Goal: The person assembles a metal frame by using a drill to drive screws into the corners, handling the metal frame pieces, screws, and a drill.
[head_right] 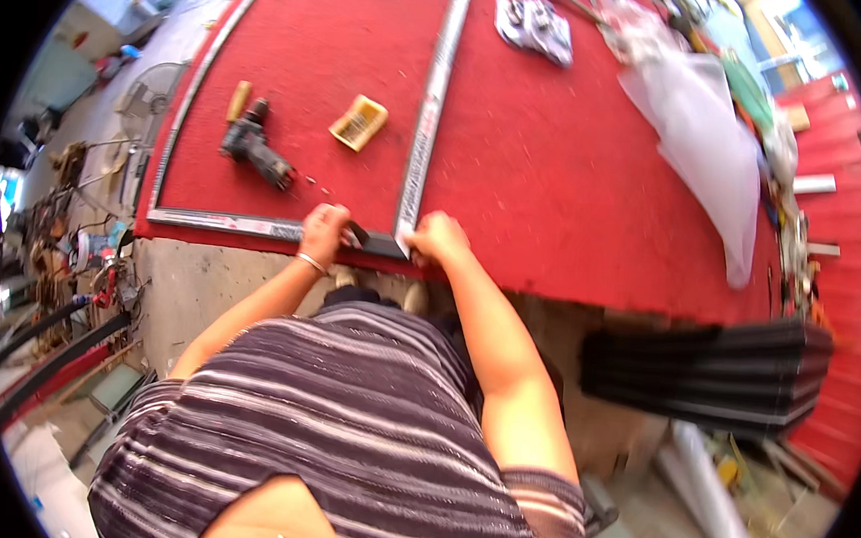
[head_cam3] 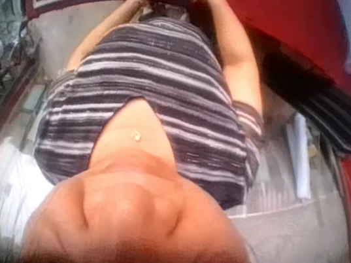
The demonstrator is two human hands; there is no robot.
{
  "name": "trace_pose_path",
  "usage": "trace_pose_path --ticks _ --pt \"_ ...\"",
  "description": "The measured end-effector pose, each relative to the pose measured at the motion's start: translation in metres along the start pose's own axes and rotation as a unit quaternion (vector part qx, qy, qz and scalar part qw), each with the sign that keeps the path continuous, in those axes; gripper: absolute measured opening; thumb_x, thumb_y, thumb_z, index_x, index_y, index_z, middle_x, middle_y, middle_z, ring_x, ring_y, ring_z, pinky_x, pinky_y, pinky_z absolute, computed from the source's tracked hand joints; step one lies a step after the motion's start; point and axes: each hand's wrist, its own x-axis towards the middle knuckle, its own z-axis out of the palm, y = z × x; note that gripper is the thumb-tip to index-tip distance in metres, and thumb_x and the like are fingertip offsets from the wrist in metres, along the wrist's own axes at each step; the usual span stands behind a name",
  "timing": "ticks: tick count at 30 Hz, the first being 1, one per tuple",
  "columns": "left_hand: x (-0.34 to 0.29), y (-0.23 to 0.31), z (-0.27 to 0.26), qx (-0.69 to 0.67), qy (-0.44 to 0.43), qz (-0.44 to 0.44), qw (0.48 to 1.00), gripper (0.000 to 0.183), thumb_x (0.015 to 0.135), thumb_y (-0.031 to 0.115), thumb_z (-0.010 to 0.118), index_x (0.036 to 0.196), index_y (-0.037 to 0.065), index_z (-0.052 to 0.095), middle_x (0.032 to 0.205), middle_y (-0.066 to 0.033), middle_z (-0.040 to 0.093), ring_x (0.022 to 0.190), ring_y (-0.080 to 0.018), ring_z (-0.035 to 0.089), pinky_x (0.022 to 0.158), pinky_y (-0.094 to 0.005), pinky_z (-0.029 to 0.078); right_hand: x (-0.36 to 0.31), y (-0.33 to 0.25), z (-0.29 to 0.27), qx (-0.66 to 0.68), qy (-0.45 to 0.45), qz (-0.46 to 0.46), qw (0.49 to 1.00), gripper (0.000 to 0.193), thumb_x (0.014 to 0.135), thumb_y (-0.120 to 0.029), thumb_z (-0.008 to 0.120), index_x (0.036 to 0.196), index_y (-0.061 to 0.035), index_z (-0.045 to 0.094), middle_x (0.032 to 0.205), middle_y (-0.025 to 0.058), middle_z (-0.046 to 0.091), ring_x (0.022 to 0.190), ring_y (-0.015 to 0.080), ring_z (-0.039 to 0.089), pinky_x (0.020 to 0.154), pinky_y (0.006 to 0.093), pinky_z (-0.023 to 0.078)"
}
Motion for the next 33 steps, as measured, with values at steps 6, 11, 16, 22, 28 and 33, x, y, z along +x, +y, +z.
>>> trace_pose_path --ticks 6,11,16,22,28,33 --pt "0.007 0.024 -0.002 0.183 -0.061 0.179 0.965 0.018 0.093 0.015 0.065 0.107 0.003 0.064 0.079 0.0021 0.061 0.070 -0.0055 0.056 0.061 -0.0219 0.046 0.003 -0.002 -0.009 0.044 -0.040 0.065 0.996 0.025 0.088 -0.030 0.069 0.084 -0.0050 0.071 0.072 0.0069 0.073 0.061 0.0142 0.071 0.056 0.0294 0.054" --pt "-0.006 0.040 0.046 0.462 -0.301 0.338 0.763 0.009 0.083 0.013 0.068 0.089 0.006 0.069 0.085 -0.0122 0.063 0.080 -0.0295 0.064 0.073 -0.0374 0.052 0.006 0.010 -0.008 0.112 -0.078 0.051 0.989 0.038 0.097 -0.035 0.053 0.091 -0.0006 0.069 0.080 0.0136 0.074 0.067 0.0221 0.073 0.061 0.0344 0.057" --pt "0.010 0.025 0.063 0.528 -0.358 0.279 0.717 0.013 0.075 0.017 0.071 0.081 0.006 0.068 0.083 -0.0134 0.063 0.082 -0.0335 0.064 0.074 -0.0431 0.052 -0.003 0.006 -0.010 0.152 -0.093 0.048 0.983 0.057 0.103 -0.037 0.030 0.095 0.0043 0.067 0.085 0.0187 0.073 0.074 0.0283 0.073 0.069 0.0392 0.057" --pt "0.020 0.036 0.084 0.604 -0.381 0.195 0.673 0.016 0.068 0.020 0.073 0.075 0.006 0.069 0.076 -0.0151 0.068 0.076 -0.0347 0.067 0.071 -0.0434 0.054 -0.003 0.004 -0.012 0.170 -0.080 0.070 0.980 0.064 0.101 -0.042 0.027 0.092 0.0076 0.067 0.083 0.0201 0.073 0.073 0.0278 0.073 0.069 0.0366 0.058" --pt "0.019 0.047 0.097 0.639 -0.414 0.161 0.628 0.019 0.068 0.023 0.073 0.075 0.006 0.070 0.078 -0.0145 0.070 0.075 -0.0338 0.068 0.070 -0.0433 0.054 -0.004 0.009 -0.012 0.151 -0.064 0.053 0.985 0.060 0.101 -0.039 0.028 0.092 0.0039 0.068 0.081 0.0181 0.073 0.074 0.0264 0.073 0.068 0.0361 0.057" --pt "0.029 0.039 0.096 0.566 -0.446 0.202 0.663 0.032 0.078 0.035 0.075 0.089 0.006 0.070 0.079 -0.0165 0.069 0.074 -0.0326 0.069 0.067 -0.0427 0.053 0.023 0.021 -0.006 -0.119 -0.022 -0.067 0.990 0.043 0.094 -0.039 0.048 0.093 -0.0031 0.072 0.082 0.0170 0.073 0.078 0.0288 0.073 0.069 0.0419 0.058"
